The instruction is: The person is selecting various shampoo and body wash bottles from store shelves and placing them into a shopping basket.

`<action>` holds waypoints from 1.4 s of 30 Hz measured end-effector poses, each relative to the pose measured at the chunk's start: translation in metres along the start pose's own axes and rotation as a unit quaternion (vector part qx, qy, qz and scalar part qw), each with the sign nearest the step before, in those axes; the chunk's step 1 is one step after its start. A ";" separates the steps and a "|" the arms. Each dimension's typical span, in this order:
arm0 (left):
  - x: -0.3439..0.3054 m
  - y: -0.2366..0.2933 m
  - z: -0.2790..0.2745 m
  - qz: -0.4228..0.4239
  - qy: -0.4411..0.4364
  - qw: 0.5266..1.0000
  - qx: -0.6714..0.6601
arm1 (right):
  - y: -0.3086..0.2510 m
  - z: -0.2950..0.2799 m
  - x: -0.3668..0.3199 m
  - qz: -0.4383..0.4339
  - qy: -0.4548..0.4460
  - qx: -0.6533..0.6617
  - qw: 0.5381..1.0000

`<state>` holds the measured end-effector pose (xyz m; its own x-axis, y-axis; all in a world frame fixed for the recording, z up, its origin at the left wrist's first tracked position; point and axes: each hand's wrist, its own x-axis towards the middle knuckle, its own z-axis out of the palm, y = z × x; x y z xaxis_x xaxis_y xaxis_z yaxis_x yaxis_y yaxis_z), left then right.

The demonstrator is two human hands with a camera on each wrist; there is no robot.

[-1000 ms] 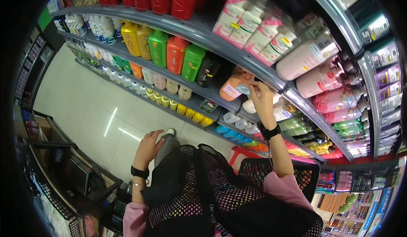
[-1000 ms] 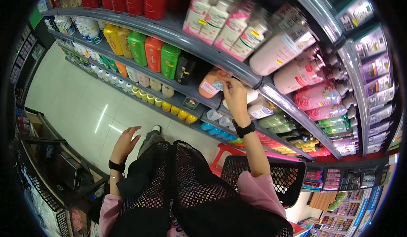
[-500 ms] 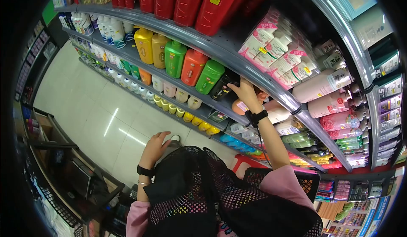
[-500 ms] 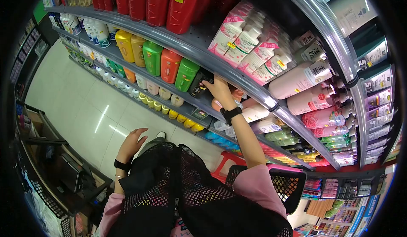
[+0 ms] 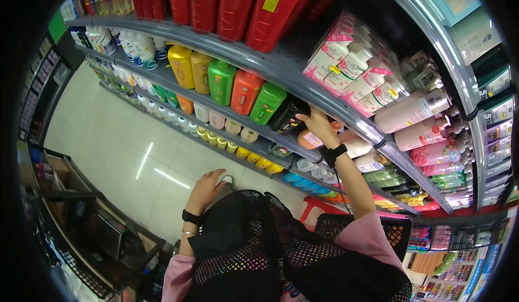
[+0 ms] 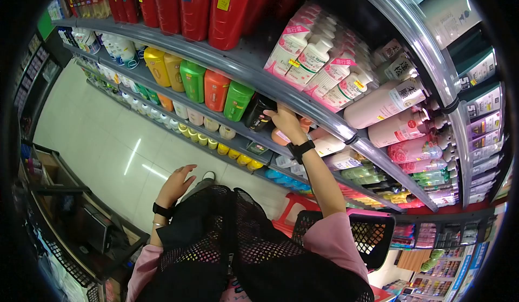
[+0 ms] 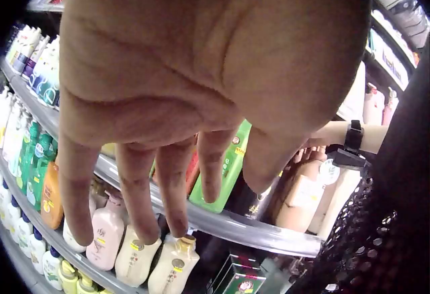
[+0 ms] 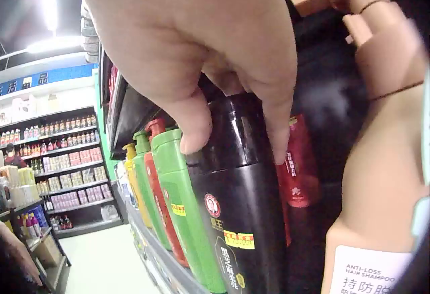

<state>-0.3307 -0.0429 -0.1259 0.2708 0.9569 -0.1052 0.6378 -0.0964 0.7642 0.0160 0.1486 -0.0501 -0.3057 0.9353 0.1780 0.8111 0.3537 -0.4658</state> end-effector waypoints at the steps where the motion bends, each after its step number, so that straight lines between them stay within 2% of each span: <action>1: 0.002 -0.001 0.002 0.007 -0.001 1.000 0.002 | -0.002 -0.002 0.000 0.013 -0.005 0.004 1.000; 7: 0.010 -0.004 0.006 0.008 -0.018 1.000 -0.009 | -0.007 -0.004 0.004 0.043 -0.027 0.047 0.998; 11: 0.014 -0.003 0.003 0.006 -0.022 1.000 -0.006 | -0.008 -0.005 0.007 0.084 -0.048 -0.008 0.995; 15: 0.019 -0.008 0.001 0.007 -0.029 1.000 -0.001 | -0.011 -0.004 0.005 0.049 -0.002 -0.037 0.998; 16: 0.021 -0.009 0.002 0.006 -0.030 1.000 -0.001 | -0.009 -0.008 0.006 0.094 -0.070 -0.008 0.993; 19: 0.026 -0.009 -0.002 0.011 -0.032 0.999 -0.008 | -0.009 -0.004 0.000 0.054 0.004 -0.008 0.999; 24: 0.035 -0.014 -0.005 0.023 -0.042 0.999 -0.006 | -0.001 0.000 -0.008 0.047 -0.001 0.015 0.999; 28: 0.046 -0.017 -0.006 0.027 -0.060 0.998 -0.008 | -0.005 0.000 -0.016 0.011 0.042 0.008 0.999; 31: 0.055 -0.021 -0.005 0.043 -0.068 0.997 -0.010 | -0.014 -0.007 -0.023 0.062 0.042 0.011 0.997; 35: 0.067 -0.023 -0.007 0.060 -0.074 0.995 -0.010 | -0.028 -0.018 -0.029 0.048 0.098 0.068 0.992; 36: 0.070 -0.023 -0.007 0.066 -0.071 0.995 -0.010 | -0.030 -0.021 -0.031 0.131 0.062 0.073 0.987; 40: 0.085 -0.020 -0.012 0.039 -0.095 0.993 -0.050 | -0.039 -0.033 -0.037 0.087 0.084 0.036 0.992; 42: 0.091 -0.012 -0.020 0.089 -0.035 0.995 -0.018 | -0.044 -0.035 -0.041 0.072 0.092 0.009 0.993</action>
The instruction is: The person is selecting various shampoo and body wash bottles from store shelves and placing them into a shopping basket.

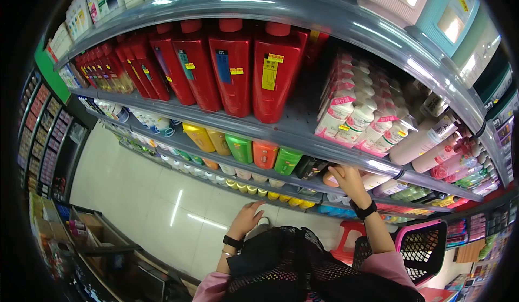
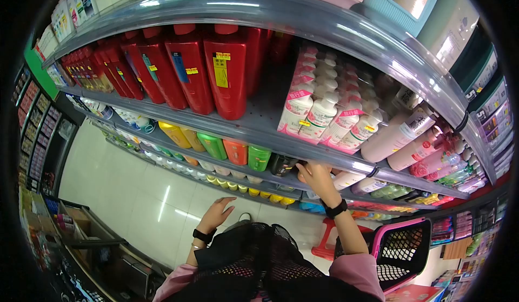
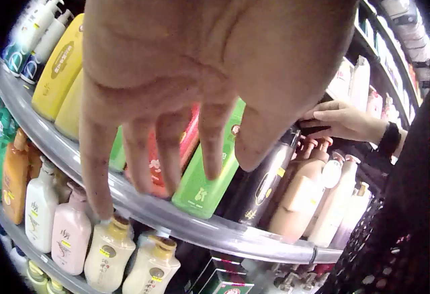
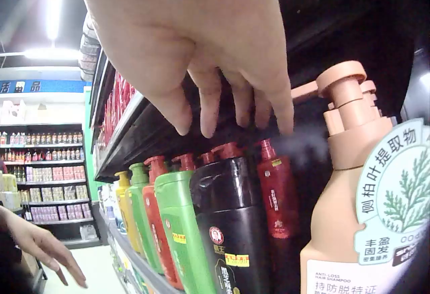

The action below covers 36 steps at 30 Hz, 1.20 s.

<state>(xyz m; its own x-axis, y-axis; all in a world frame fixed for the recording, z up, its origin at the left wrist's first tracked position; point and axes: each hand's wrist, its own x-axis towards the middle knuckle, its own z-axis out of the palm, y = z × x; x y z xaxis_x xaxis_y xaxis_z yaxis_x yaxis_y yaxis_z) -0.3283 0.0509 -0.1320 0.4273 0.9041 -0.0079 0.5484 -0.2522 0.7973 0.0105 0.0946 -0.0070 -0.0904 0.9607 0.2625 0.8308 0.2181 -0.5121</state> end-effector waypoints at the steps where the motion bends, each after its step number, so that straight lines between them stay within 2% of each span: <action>1: 0.004 0.005 -0.004 0.025 0.029 0.999 0.019 | -0.003 -0.001 -0.002 -0.011 0.025 0.016 1.000; 3: 0.015 0.024 -0.019 0.038 0.134 0.990 0.012 | -0.012 -0.004 -0.004 -0.033 0.074 0.047 0.996; 4: 0.021 0.037 -0.032 0.044 0.185 0.982 0.008 | -0.021 -0.012 -0.005 0.006 0.049 0.053 0.997; 7: 0.037 0.069 -0.073 0.075 0.291 0.953 0.020 | -0.028 -0.020 -0.008 0.016 0.011 0.086 0.996; 8: 0.041 0.079 -0.085 0.081 0.313 0.946 0.021 | -0.030 -0.020 -0.009 0.013 0.002 0.104 0.995; 11: 0.050 0.104 -0.118 0.101 0.370 0.922 0.042 | -0.031 -0.019 -0.011 -0.014 0.011 0.042 0.999; 13: 0.056 0.117 -0.134 0.120 0.403 0.904 0.080 | -0.041 -0.025 -0.008 0.001 -0.010 0.047 0.999; 17: 0.070 0.136 -0.154 0.158 0.431 0.885 0.081 | -0.048 -0.021 -0.005 -0.026 0.019 0.065 0.997; 20: 0.085 0.143 -0.160 0.160 0.432 0.887 0.031 | -0.052 -0.023 0.000 -0.013 -0.012 0.098 0.995; 23: 0.102 0.146 -0.161 0.177 0.441 0.880 0.017 | -0.061 -0.031 0.004 0.020 -0.068 0.168 0.983; 26: 0.123 0.143 -0.157 0.178 0.473 0.863 -0.014 | -0.104 -0.046 0.021 0.055 -0.076 0.278 0.956; 29: 0.140 0.145 -0.154 0.185 0.477 0.856 -0.072 | -0.142 -0.039 0.057 -0.066 0.053 0.244 0.966; 32: 0.147 0.152 -0.154 0.174 0.485 0.856 -0.047 | -0.165 -0.027 0.091 -0.064 0.129 0.224 0.964; 36: 0.151 0.153 -0.155 0.146 0.495 0.856 -0.016 | -0.165 -0.010 0.113 -0.039 0.110 0.225 0.967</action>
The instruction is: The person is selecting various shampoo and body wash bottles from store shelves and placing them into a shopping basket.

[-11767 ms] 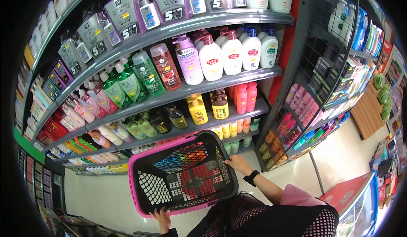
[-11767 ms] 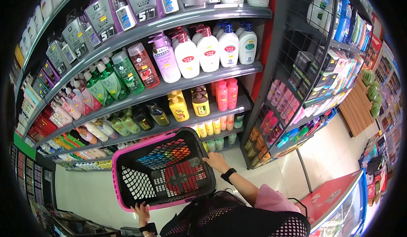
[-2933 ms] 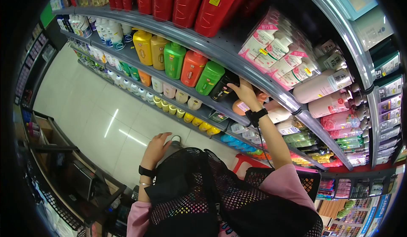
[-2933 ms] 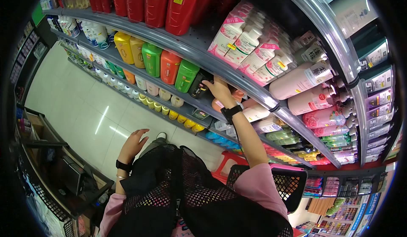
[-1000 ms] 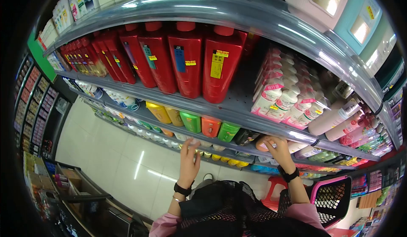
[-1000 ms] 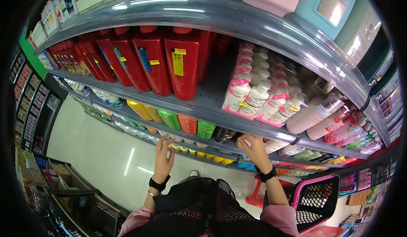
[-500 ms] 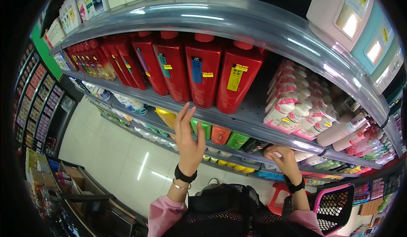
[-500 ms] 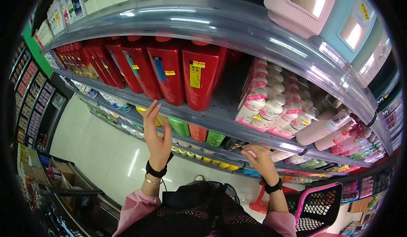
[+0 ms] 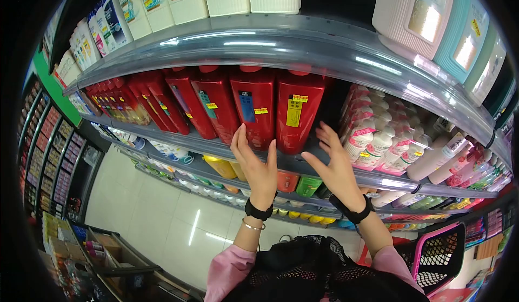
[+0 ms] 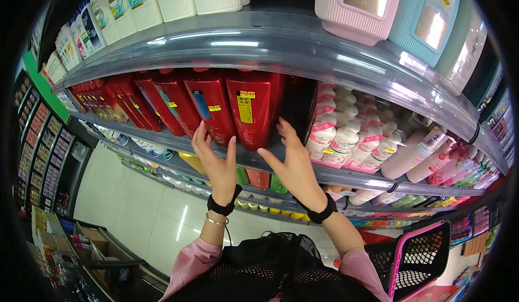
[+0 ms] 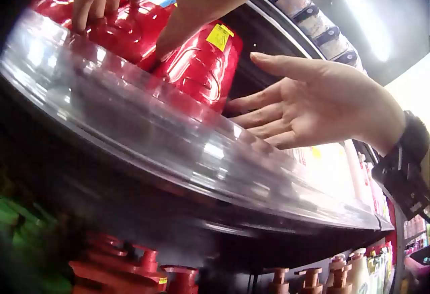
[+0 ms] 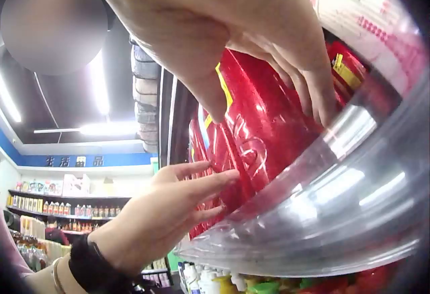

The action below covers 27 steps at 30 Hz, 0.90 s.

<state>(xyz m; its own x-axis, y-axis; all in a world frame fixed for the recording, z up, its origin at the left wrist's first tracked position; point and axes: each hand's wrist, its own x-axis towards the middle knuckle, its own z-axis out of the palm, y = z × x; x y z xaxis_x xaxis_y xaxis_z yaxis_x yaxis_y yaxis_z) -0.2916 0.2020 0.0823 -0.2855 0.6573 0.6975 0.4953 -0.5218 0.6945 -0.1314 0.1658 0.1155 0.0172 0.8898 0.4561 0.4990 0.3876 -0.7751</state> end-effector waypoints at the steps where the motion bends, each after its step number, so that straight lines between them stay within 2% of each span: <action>1: 0.000 0.000 0.001 0.004 0.001 1.000 0.003 | 0.000 0.004 0.003 -0.003 -0.006 0.000 1.000; 3: 0.000 0.000 0.001 0.011 0.004 1.000 0.012 | 0.001 0.011 0.007 -0.006 -0.021 0.001 1.000; 10: 0.003 0.001 0.003 0.008 0.004 1.000 0.029 | 0.016 0.033 0.023 -0.021 0.039 -0.026 0.999; 13: 0.005 -0.003 0.003 0.008 -0.003 0.999 0.048 | 0.019 0.035 0.027 0.015 0.025 -0.021 0.999; 19: 0.005 -0.002 0.005 0.007 -0.002 0.998 0.058 | 0.023 0.030 0.032 -0.029 0.011 -0.049 0.998; 27: 0.005 0.004 0.006 0.010 0.000 0.997 0.075 | 0.025 0.021 0.035 -0.036 -0.039 0.010 0.999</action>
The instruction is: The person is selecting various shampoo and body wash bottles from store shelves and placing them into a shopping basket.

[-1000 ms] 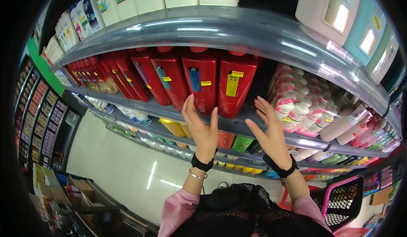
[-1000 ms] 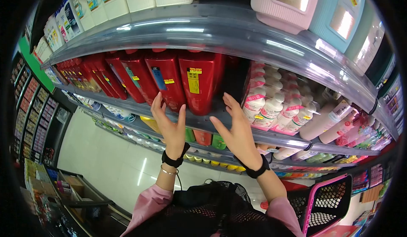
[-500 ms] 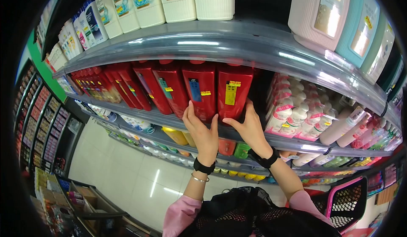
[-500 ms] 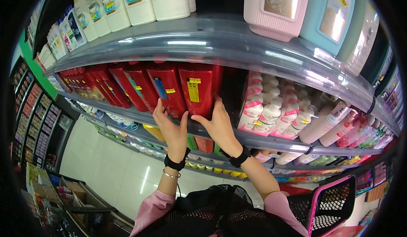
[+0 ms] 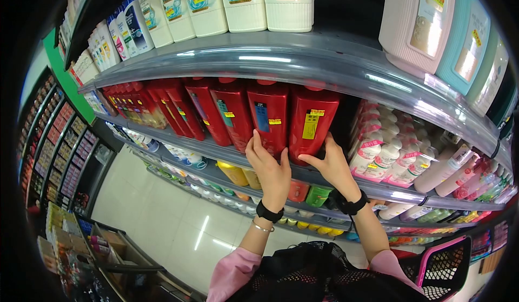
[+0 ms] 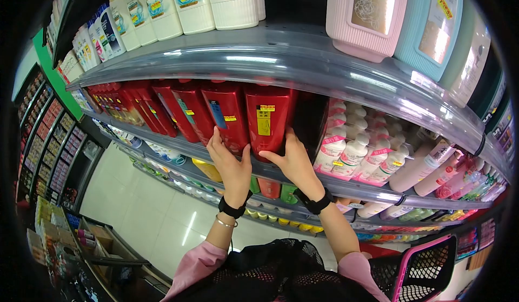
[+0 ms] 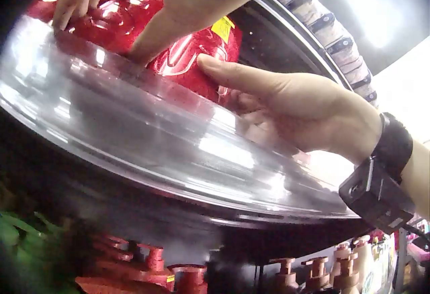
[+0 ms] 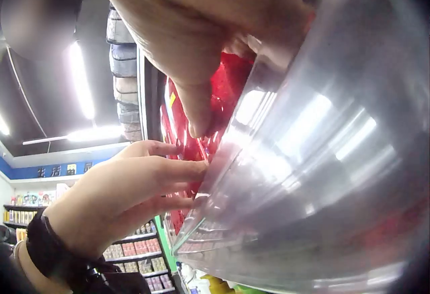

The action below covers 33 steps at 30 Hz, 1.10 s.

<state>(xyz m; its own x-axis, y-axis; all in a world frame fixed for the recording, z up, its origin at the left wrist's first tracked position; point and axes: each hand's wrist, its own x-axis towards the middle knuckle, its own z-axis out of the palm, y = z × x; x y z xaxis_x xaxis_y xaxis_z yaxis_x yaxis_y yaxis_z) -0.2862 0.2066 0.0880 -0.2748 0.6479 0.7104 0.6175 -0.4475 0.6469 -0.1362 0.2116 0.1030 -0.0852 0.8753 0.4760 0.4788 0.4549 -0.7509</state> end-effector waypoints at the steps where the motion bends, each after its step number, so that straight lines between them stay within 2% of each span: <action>1: 0.000 0.001 0.000 0.001 0.001 1.000 0.005 | 0.000 0.000 0.000 0.006 -0.002 0.005 1.000; 4: 0.001 0.003 0.000 0.005 0.004 1.000 0.014 | 0.003 0.006 -0.002 0.005 0.043 -0.027 0.999; 11: 0.001 0.005 0.001 0.001 0.013 1.000 0.024 | -0.001 0.014 -0.008 0.049 0.080 -0.027 0.995; 14: 0.002 0.006 0.000 -0.001 0.019 0.999 0.031 | -0.002 0.017 -0.009 0.020 0.120 -0.026 0.992; 19: -0.001 0.000 0.004 0.003 0.021 0.999 0.026 | -0.004 0.017 -0.008 0.035 0.122 -0.012 0.992; 33: -0.008 -0.009 0.003 0.020 0.027 0.999 0.007 | -0.007 0.020 -0.009 0.008 0.139 -0.027 0.990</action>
<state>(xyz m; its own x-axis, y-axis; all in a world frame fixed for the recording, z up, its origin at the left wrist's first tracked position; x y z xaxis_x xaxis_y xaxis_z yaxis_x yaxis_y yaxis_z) -0.2876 0.2077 0.0755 -0.2899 0.5954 0.7493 0.6392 -0.4623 0.6146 -0.1561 0.2045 0.0946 0.1635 0.7994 0.5782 0.5249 0.4257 -0.7370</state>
